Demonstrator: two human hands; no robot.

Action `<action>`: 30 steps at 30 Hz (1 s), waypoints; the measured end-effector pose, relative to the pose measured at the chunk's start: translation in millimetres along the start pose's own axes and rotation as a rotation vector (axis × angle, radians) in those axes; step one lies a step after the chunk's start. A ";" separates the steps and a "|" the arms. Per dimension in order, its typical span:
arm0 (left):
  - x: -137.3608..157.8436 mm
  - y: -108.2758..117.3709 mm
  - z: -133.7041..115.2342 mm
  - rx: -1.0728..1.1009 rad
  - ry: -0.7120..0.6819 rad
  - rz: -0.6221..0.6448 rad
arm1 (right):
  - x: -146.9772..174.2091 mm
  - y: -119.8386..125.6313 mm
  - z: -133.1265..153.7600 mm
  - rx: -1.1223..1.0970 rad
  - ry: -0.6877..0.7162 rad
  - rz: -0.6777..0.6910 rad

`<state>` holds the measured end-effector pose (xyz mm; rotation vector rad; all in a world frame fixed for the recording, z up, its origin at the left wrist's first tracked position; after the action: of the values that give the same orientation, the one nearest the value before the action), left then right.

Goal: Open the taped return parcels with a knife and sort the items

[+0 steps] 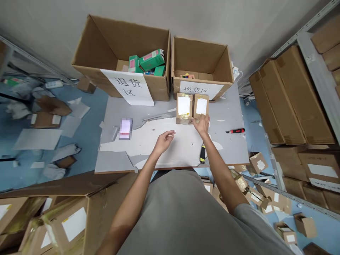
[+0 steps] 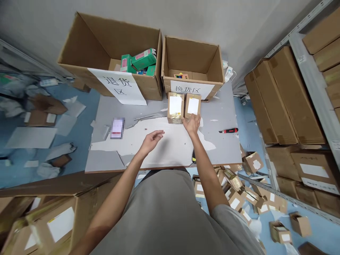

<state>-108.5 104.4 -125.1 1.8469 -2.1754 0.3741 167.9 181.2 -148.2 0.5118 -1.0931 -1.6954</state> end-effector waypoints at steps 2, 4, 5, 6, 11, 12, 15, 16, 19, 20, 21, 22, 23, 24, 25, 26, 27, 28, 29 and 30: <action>-3.1 -14.4 -4.4 -0.019 0.002 -0.009 | -16.3 -7.6 2.7 -0.025 -0.086 0.013; -3.3 -26.9 -6.5 -0.022 -0.002 -0.022 | -29.4 -15.4 5.4 -0.069 -0.154 0.004; -2.2 -32.6 -6.4 -0.019 -0.001 -0.028 | -35.0 -18.5 6.6 -0.096 -0.184 0.000; -0.4 -37.8 -5.7 -0.014 0.006 -0.031 | -40.2 -20.5 7.6 -0.120 -0.208 -0.003; 12.9 -54.1 4.8 0.003 0.069 -0.009 | -53.1 -2.6 1.1 -0.074 -0.226 -0.067; 15.8 -53.8 7.5 0.001 0.071 -0.003 | -49.2 7.5 -5.8 -0.050 -0.212 -0.087; 25.6 -43.2 17.9 -0.014 0.056 -0.003 | -12.8 48.4 -40.9 -0.011 -0.104 -0.148; 29.3 -37.0 22.7 -0.020 0.057 -0.010 | 7.3 64.0 -55.7 0.001 -0.030 -0.172; 41.1 -15.5 41.1 -0.035 0.092 -0.034 | 79.2 104.9 -97.3 0.035 0.151 -0.165; 44.9 -8.5 48.0 -0.042 0.110 -0.042 | 102.3 113.5 -107.4 0.038 0.192 -0.131; 48.5 -2.2 54.8 -0.053 0.128 -0.051 | 122.8 118.1 -114.5 0.029 0.228 -0.078; 51.8 3.6 61.4 -0.067 0.144 -0.062 | 140.0 118.4 -118.3 0.011 0.262 -0.001; 54.7 8.9 67.7 -0.083 0.157 -0.075 | 153.5 114.5 -118.9 -0.010 0.297 0.084; 57.2 13.8 73.4 -0.098 0.167 -0.089 | 163.2 106.6 -116.3 -0.029 0.335 0.175; 59.4 18.7 78.7 -0.112 0.172 -0.100 | 169.5 95.4 -111.0 -0.042 0.380 0.267; 61.5 23.6 83.6 -0.123 0.171 -0.105 | 172.8 81.8 -103.3 -0.047 0.432 0.354; 63.7 28.9 88.2 -0.135 0.166 -0.101 | 173.8 66.6 -94.0 -0.043 0.488 0.432; 66.1 34.7 92.6 -0.154 0.160 -0.091 | 172.9 50.8 -83.6 -0.033 0.545 0.498; 68.9 40.9 97.0 -0.186 0.158 -0.081 | 170.8 35.2 -72.9 -0.018 0.598 0.551; 72.2 47.3 101.4 -0.228 0.163 -0.076 | 167.9 20.5 -62.4 0.000 0.644 0.589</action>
<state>-169.7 9.0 -194.8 1.7060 -1.9458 0.2396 158.9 1.6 -135.0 0.6052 -0.6724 -0.9143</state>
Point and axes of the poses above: each hand's wrist, its own x-axis away from the middle knuckle, its own y-axis out of the back of the hand, z = x × y, the point moved 1 cm from there along -x, towards the middle knuckle, and after that the axes turned 8 degrees about x, right-handed, at the moved point
